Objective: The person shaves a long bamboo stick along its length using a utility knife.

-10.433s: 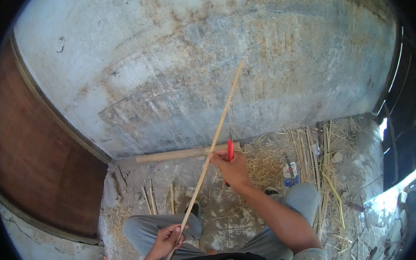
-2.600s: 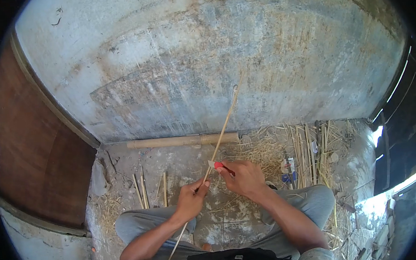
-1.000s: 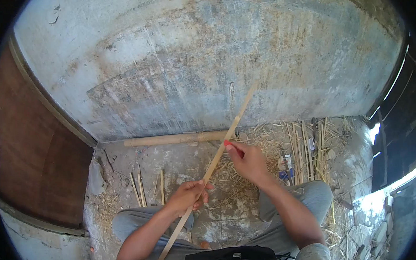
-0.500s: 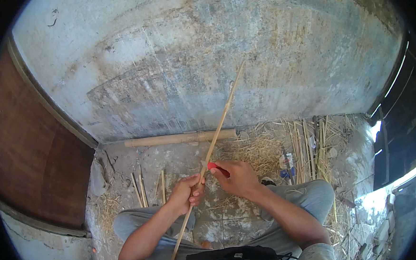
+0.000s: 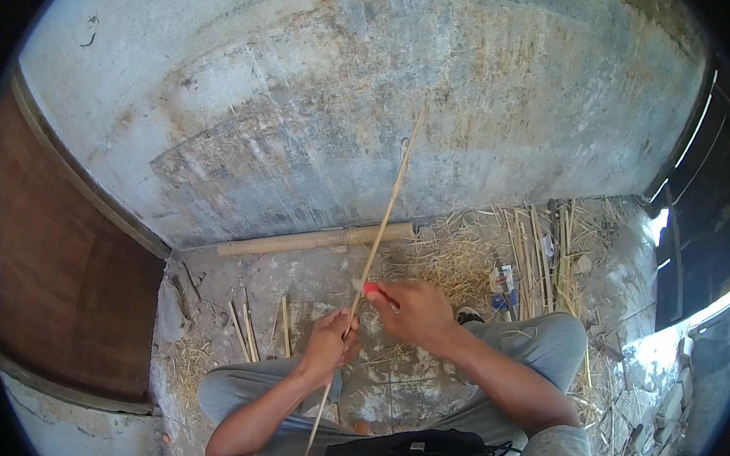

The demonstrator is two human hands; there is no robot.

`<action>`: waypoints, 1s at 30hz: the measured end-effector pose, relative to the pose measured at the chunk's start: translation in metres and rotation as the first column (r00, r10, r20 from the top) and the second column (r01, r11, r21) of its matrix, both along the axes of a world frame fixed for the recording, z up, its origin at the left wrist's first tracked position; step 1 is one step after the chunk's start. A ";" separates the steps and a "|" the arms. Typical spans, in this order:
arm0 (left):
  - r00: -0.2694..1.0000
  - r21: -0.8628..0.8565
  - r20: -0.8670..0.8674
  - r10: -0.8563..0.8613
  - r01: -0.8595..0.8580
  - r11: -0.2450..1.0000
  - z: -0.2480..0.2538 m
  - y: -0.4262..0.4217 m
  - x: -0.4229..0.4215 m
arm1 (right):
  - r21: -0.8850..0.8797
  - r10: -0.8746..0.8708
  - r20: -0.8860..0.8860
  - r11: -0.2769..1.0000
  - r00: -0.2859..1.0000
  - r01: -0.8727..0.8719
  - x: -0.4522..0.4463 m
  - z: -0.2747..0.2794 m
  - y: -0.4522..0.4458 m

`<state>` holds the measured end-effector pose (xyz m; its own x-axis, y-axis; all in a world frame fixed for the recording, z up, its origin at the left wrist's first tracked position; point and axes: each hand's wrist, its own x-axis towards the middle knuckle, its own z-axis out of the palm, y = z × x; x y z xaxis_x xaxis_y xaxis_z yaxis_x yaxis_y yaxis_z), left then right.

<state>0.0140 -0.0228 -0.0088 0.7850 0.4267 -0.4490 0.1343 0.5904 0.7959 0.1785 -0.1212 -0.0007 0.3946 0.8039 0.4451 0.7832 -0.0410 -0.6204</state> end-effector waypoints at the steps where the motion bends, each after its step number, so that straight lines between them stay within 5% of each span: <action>1: 0.999 0.058 -0.046 0.015 -0.012 0.998 0.000 -0.007 -0.001 | 0.001 -0.003 -0.002 1.000 1.000 0.003 0.005 0.004 0.001; 7: 0.994 0.084 -0.092 -0.058 0.066 0.994 0.005 -0.018 -0.011 | -0.142 -0.228 -0.056 0.965 0.972 0.218 0.048 0.012 0.004; 22: 0.983 0.088 -0.095 -0.159 0.167 0.982 -0.005 -0.007 -0.007 | -0.068 -0.462 0.065 0.882 0.884 0.466 0.077 0.014 0.006; 25: 0.979 0.154 -0.122 -0.161 0.179 0.972 -0.006 -0.008 -0.009 | 0.085 -0.620 0.150 0.784 0.770 0.615 0.091 0.018 0.003; 28: 0.982 0.099 -0.132 -0.138 0.152 0.983 -0.002 -0.003 -0.009 | 0.017 -0.624 -0.093 0.778 0.776 0.628 0.098 0.023 0.001; 30: 0.985 0.009 -0.123 -0.122 0.124 0.992 -0.001 0.001 -0.007 | -0.013 -0.328 -0.327 0.939 0.886 0.343 0.085 0.013 0.002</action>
